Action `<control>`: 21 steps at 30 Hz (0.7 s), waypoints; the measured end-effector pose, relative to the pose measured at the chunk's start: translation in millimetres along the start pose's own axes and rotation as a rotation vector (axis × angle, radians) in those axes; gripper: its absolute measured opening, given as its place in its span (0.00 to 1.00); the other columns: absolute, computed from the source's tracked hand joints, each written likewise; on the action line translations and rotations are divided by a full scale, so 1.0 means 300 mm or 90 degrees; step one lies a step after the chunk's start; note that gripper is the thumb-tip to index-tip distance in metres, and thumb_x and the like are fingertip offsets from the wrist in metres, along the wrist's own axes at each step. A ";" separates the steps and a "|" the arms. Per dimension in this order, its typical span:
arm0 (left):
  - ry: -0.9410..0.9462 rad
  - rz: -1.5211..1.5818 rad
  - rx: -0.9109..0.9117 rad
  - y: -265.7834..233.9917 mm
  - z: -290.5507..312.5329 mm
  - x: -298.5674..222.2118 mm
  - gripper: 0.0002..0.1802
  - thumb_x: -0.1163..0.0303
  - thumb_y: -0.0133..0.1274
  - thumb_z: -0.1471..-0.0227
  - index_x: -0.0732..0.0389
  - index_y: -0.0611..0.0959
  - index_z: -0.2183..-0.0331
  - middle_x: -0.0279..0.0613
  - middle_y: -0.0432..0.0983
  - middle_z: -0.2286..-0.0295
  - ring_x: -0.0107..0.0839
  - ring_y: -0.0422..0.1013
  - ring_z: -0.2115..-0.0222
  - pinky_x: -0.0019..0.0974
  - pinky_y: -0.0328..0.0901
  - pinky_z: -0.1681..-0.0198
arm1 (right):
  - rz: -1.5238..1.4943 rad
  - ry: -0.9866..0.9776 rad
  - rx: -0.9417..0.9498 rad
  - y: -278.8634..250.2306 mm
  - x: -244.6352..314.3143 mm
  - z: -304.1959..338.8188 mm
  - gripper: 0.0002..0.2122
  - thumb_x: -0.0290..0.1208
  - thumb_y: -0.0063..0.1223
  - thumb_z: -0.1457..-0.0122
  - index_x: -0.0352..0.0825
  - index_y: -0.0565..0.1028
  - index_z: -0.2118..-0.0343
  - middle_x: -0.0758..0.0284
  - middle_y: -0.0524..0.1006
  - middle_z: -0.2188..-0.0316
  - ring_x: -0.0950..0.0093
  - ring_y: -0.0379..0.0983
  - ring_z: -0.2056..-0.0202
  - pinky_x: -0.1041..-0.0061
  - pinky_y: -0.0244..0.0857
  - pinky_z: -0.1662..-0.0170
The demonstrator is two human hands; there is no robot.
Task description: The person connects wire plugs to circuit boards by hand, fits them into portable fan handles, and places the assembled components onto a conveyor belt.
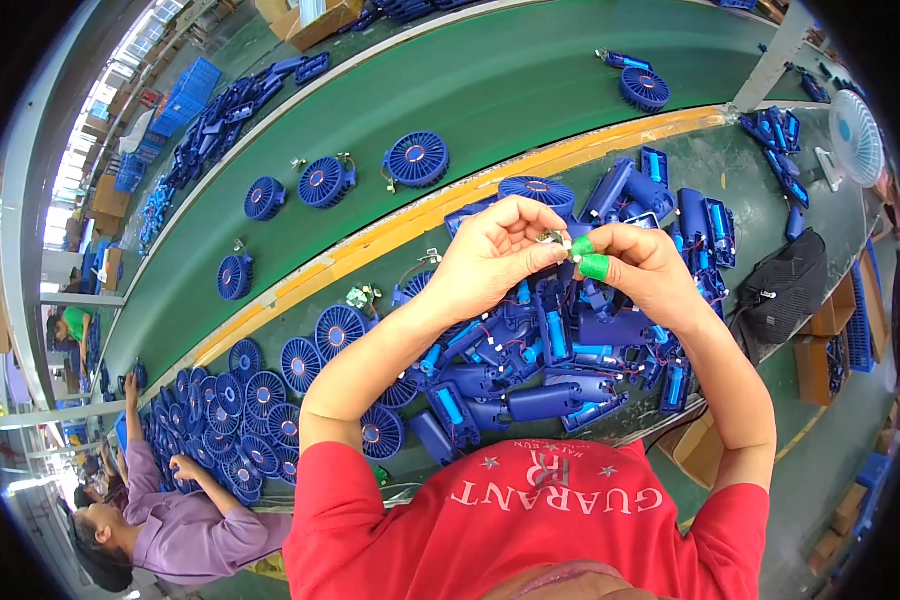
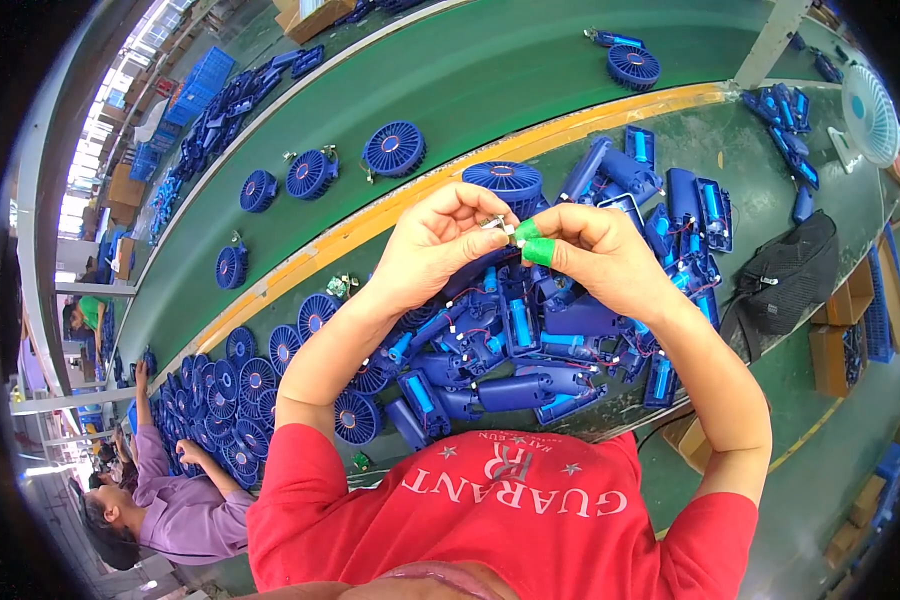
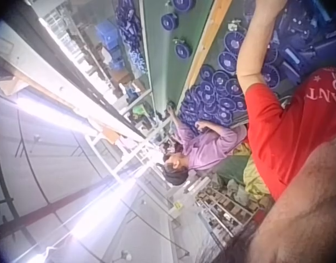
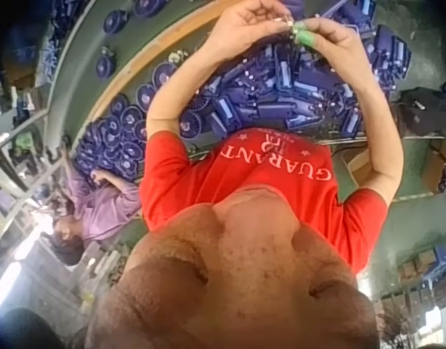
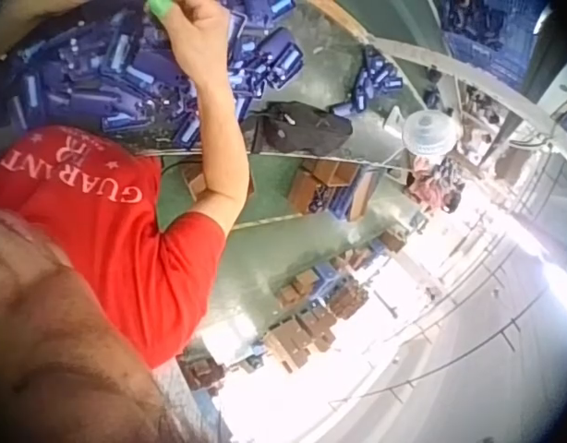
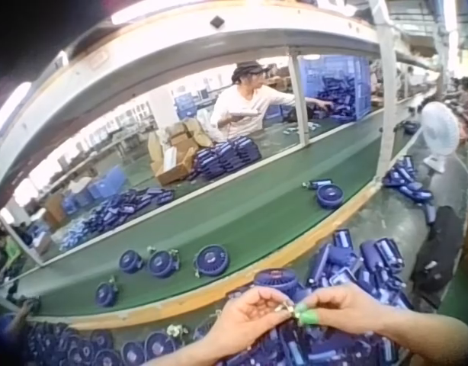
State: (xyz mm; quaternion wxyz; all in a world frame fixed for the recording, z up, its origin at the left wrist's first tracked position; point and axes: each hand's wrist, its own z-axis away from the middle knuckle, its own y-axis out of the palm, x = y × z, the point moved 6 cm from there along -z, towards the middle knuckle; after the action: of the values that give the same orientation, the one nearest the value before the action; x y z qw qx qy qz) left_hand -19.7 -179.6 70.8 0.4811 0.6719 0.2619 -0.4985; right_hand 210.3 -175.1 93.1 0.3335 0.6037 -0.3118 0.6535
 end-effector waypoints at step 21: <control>-0.019 -0.011 0.018 0.027 0.008 -0.010 0.18 0.77 0.71 0.26 0.68 0.84 0.41 0.43 0.86 0.46 0.30 0.84 0.43 0.39 0.78 0.33 | 0.119 -0.064 -0.087 -0.015 0.039 0.010 0.09 0.31 0.71 0.21 0.31 0.91 0.48 0.77 0.87 0.61 0.87 0.77 0.60 0.79 0.72 0.56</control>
State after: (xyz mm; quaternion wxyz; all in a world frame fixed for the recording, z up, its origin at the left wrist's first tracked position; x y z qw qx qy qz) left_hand -15.1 -184.4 76.5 0.4713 0.6687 0.2535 -0.5162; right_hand 215.3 -174.3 104.9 0.2951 0.5800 -0.4269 0.6279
